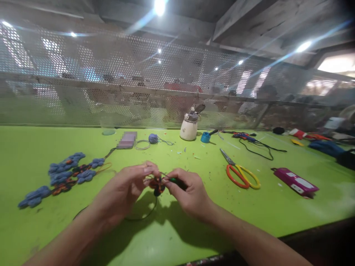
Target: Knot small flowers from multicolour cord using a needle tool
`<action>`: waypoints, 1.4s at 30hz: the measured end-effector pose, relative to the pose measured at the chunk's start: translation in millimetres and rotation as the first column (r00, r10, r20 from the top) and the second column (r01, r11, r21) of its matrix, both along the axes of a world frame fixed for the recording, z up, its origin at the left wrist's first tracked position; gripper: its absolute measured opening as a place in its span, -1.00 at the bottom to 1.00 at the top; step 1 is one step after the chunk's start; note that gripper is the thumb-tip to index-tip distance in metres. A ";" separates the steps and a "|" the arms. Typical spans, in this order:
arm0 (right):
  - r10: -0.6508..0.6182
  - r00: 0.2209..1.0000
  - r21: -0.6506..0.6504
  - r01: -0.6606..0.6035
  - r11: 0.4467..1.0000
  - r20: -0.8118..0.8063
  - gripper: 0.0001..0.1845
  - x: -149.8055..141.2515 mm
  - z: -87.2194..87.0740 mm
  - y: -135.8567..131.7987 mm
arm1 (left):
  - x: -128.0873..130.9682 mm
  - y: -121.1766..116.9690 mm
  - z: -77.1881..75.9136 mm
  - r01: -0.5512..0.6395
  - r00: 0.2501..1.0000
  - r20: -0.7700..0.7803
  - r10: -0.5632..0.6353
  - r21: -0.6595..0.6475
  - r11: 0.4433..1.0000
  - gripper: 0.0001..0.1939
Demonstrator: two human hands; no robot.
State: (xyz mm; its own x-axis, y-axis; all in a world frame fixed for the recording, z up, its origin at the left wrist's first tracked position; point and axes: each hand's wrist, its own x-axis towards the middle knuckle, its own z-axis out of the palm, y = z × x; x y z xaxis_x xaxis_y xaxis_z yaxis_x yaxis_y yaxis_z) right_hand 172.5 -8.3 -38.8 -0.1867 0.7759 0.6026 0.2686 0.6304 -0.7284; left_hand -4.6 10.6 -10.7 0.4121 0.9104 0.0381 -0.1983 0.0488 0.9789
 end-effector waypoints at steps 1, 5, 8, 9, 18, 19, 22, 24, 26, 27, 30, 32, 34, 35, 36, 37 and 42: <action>-0.006 1.000 0.036 0.006 0.999 -0.001 -0.92 -1.2 -0.8 -1.4 | 2.9 -2.6 -1.2 0.007 0.998 0.061 -0.002 -0.086 0.996 -0.84; -0.026 0.999 0.107 0.028 0.994 -0.023 -0.91 -3.0 -2.8 -4.0 | 10.8 -6.3 -8.5 0.023 0.992 0.127 0.006 -0.223 0.974 -0.63; -0.012 1.000 0.127 0.010 0.992 0.015 -0.89 -2.5 -3.9 -3.9 | 10.5 -3.7 -13.3 0.010 0.996 0.093 0.010 -0.216 0.976 -0.54; -0.003 1.000 0.126 -0.001 0.992 0.030 -0.88 -2.1 -3.5 -4.0 | 9.6 -2.4 -14.5 0.008 0.997 0.076 0.008 -0.207 0.978 -0.51; 0.203 0.976 -0.430 -0.216 0.876 -0.077 -0.74 12.3 15.0 -2.9 | 4.3 -4.4 -6.2 -0.024 1.000 0.000 0.024 -0.102 0.994 -0.18; 0.220 0.972 -0.465 -0.231 0.854 -0.079 -0.74 13.2 15.9 -2.5 | 4.7 -5.5 -4.5 -0.020 1.000 0.006 0.021 -0.088 0.996 -0.10; 0.240 0.968 -0.535 -0.239 0.810 -0.068 -0.73 12.9 16.5 -2.4 | 6.2 -7.3 -1.5 -0.013 1.000 0.020 0.015 -0.065 0.998 0.09; 0.234 0.969 -0.567 -0.233 0.790 -0.073 -0.73 10.6 16.1 -3.0 | 7.1 -7.5 -1.1 -0.048 0.999 0.004 0.048 -0.041 0.998 0.14; 0.214 0.973 -0.593 -0.226 0.773 -0.091 -0.73 7.6 15.2 -3.3 | 7.9 -7.6 -1.2 -0.077 0.997 -0.031 0.076 -0.012 0.997 0.15; 0.200 0.974 -0.606 -0.223 0.763 -0.106 -0.74 6.2 14.4 -3.2 | 8.3 -7.9 -1.2 -0.085 0.995 -0.054 0.086 0.004 0.996 0.15; 0.146 0.974 -0.630 -0.223 0.744 -0.173 -0.83 2.2 10.8 -2.2 | 9.9 -9.1 -1.1 -0.118 0.984 -0.123 0.126 0.066 0.991 0.09; 0.117 0.967 -0.630 -0.237 0.739 -0.226 -0.87 -0.2 7.8 -1.2 | 11.3 -9.7 -1.6 -0.151 0.974 -0.153 0.169 0.122 0.981 0.05; 0.104 0.954 -0.625 -0.265 0.734 -0.283 -0.84 -2.8 4.9 -0.8 | 13.0 -10.0 -3.4 -0.175 0.968 -0.150 0.199 0.161 0.971 0.03; 0.099 0.944 -0.619 -0.283 0.732 -0.315 -0.81 -4.3 3.6 -0.9 | 13.9 -10.2 -5.0 -0.185 0.968 -0.140 0.210 0.177 0.967 0.03; 0.093 0.932 -0.609 -0.302 0.733 -0.350 -0.79 -6.0 2.3 -1.2 | 15.0 -10.7 -6.9 -0.202 0.966 -0.124 0.229 0.195 0.960 0.01; 0.086 0.918 -0.598 -0.321 0.735 -0.386 -0.77 -8.0 1.0 -1.7 | 16.0 -11.5 -9.2 -0.232 0.959 -0.109 0.261 0.224 0.947 -0.01; 0.057 0.822 -0.526 -0.414 0.743 -0.566 -0.76 -18.0 -4.1 -7.2 | 19.6 -16.4 -18.4 -0.308 0.918 -0.107 0.383 0.417 0.855 -0.32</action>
